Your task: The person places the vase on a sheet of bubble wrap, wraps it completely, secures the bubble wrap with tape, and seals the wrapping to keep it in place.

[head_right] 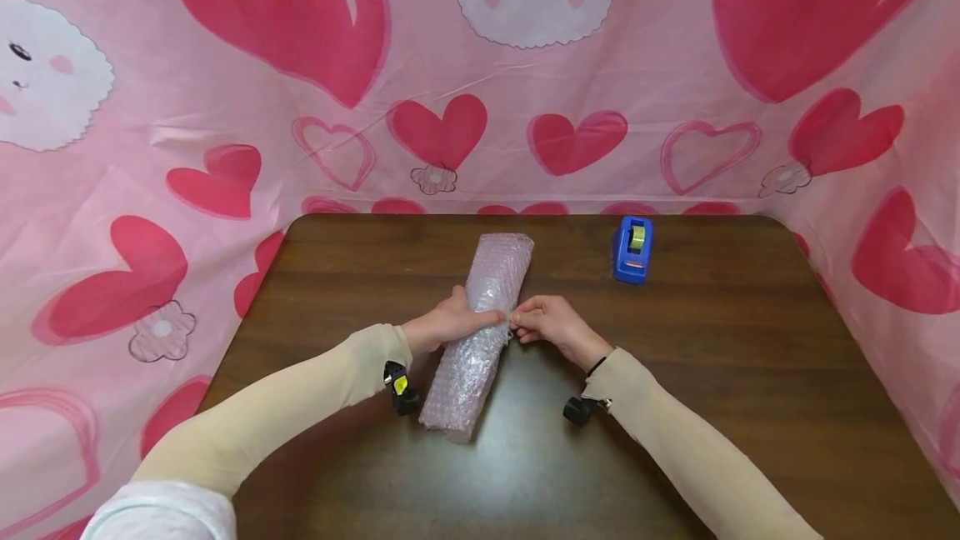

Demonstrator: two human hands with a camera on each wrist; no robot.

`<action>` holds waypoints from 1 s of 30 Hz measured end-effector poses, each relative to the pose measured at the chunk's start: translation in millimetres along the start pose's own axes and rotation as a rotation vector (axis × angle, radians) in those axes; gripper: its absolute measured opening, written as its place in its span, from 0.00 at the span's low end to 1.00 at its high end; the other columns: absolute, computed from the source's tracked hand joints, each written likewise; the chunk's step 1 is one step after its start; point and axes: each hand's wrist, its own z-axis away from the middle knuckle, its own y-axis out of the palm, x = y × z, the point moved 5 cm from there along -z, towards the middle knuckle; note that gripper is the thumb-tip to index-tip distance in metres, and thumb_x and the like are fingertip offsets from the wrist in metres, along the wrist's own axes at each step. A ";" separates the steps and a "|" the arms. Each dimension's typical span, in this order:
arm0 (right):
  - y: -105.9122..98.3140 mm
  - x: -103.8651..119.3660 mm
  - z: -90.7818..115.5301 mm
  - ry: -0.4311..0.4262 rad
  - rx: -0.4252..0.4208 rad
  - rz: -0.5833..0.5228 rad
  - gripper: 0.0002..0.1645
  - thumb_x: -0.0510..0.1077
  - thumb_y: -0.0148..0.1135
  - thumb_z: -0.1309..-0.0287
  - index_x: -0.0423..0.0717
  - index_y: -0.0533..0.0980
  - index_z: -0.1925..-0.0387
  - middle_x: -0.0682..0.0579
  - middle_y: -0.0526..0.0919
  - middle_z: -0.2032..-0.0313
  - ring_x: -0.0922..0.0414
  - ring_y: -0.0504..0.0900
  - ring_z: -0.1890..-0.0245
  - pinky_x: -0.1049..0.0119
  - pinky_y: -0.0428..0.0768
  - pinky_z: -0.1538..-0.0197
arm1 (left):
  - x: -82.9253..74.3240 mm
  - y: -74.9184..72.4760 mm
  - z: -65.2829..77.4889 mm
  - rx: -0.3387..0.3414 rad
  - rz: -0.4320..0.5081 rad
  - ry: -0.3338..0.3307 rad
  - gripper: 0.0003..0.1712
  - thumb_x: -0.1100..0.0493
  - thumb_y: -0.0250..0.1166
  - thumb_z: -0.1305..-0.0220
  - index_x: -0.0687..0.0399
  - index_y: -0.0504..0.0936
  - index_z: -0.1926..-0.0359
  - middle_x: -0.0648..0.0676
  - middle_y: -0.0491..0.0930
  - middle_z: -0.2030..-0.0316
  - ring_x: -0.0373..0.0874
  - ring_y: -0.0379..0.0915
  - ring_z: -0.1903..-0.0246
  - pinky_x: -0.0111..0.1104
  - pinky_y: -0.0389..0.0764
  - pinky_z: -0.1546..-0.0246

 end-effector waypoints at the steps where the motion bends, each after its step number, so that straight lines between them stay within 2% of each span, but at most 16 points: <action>1: -0.3 0.1 -1.3 0.006 0.002 0.000 0.10 0.32 0.58 0.27 0.25 0.75 0.53 0.53 0.86 0.68 0.63 0.83 0.70 0.69 0.86 0.60 | -0.1 -0.6 0.1 -0.003 0.002 -0.002 0.67 0.36 0.68 0.36 0.70 0.39 0.19 0.71 0.53 0.22 0.61 0.55 0.25 0.52 0.66 0.28; 7: -5.9 3.5 -4.0 0.038 -0.024 0.078 0.11 0.37 0.63 0.28 0.29 0.76 0.54 0.50 0.87 0.69 0.60 0.84 0.69 0.67 0.86 0.61 | -2.3 -1.8 1.1 0.009 -0.002 -0.004 0.68 0.35 0.68 0.37 0.69 0.36 0.19 0.71 0.49 0.21 0.62 0.52 0.23 0.54 0.64 0.28; 10: -7.2 7.0 -1.0 0.026 -0.091 0.212 0.14 0.41 0.67 0.30 0.34 0.74 0.57 0.51 0.83 0.72 0.59 0.80 0.72 0.67 0.83 0.65 | -1.4 -1.6 1.6 0.012 0.001 -0.010 0.69 0.35 0.69 0.37 0.69 0.36 0.19 0.70 0.49 0.21 0.62 0.52 0.23 0.54 0.64 0.28; 15: -1.6 16.4 6.6 -0.104 -0.189 0.504 0.13 0.45 0.68 0.32 0.38 0.77 0.63 0.50 0.79 0.76 0.58 0.74 0.76 0.65 0.75 0.71 | 0.9 -0.3 1.5 0.014 0.011 -0.012 0.69 0.35 0.69 0.36 0.69 0.36 0.19 0.70 0.48 0.21 0.61 0.52 0.24 0.54 0.63 0.27; 17: 4.1 19.9 8.1 -0.168 -0.169 0.602 0.11 0.44 0.63 0.29 0.41 0.79 0.66 0.50 0.80 0.77 0.59 0.75 0.76 0.65 0.75 0.71 | 0.5 0.1 1.5 0.011 0.028 -0.003 0.68 0.35 0.69 0.36 0.69 0.36 0.19 0.70 0.47 0.20 0.61 0.51 0.23 0.54 0.62 0.27; 20: 13.3 21.3 7.8 -0.243 -0.125 0.699 0.13 0.42 0.55 0.27 0.45 0.78 0.69 0.53 0.79 0.78 0.60 0.75 0.78 0.64 0.75 0.71 | 1.0 0.3 2.3 0.005 0.046 0.001 0.68 0.36 0.69 0.36 0.69 0.35 0.19 0.70 0.46 0.20 0.60 0.51 0.23 0.53 0.63 0.27; 24: 20.0 18.1 5.1 -0.274 -0.105 0.759 0.15 0.42 0.47 0.23 0.47 0.74 0.68 0.55 0.75 0.78 0.59 0.74 0.76 0.63 0.74 0.68 | 2.6 0.8 3.8 -0.002 0.054 -0.022 0.68 0.37 0.70 0.37 0.69 0.37 0.19 0.71 0.53 0.23 0.61 0.60 0.29 0.56 0.71 0.33; 27: 21.1 13.8 4.4 -0.234 -0.074 0.745 0.15 0.44 0.43 0.19 0.45 0.74 0.61 0.54 0.74 0.76 0.58 0.73 0.73 0.63 0.73 0.65 | 2.7 1.6 4.3 0.000 0.056 -0.039 0.68 0.37 0.71 0.38 0.68 0.38 0.20 0.71 0.59 0.27 0.61 0.66 0.34 0.59 0.75 0.38; 30: 21.2 9.7 5.5 -0.175 -0.014 0.699 0.14 0.46 0.39 0.17 0.45 0.70 0.56 0.53 0.76 0.75 0.57 0.72 0.73 0.64 0.71 0.65 | 1.7 2.0 3.6 0.001 0.057 -0.037 0.69 0.36 0.71 0.39 0.68 0.37 0.20 0.72 0.58 0.27 0.61 0.66 0.34 0.59 0.75 0.38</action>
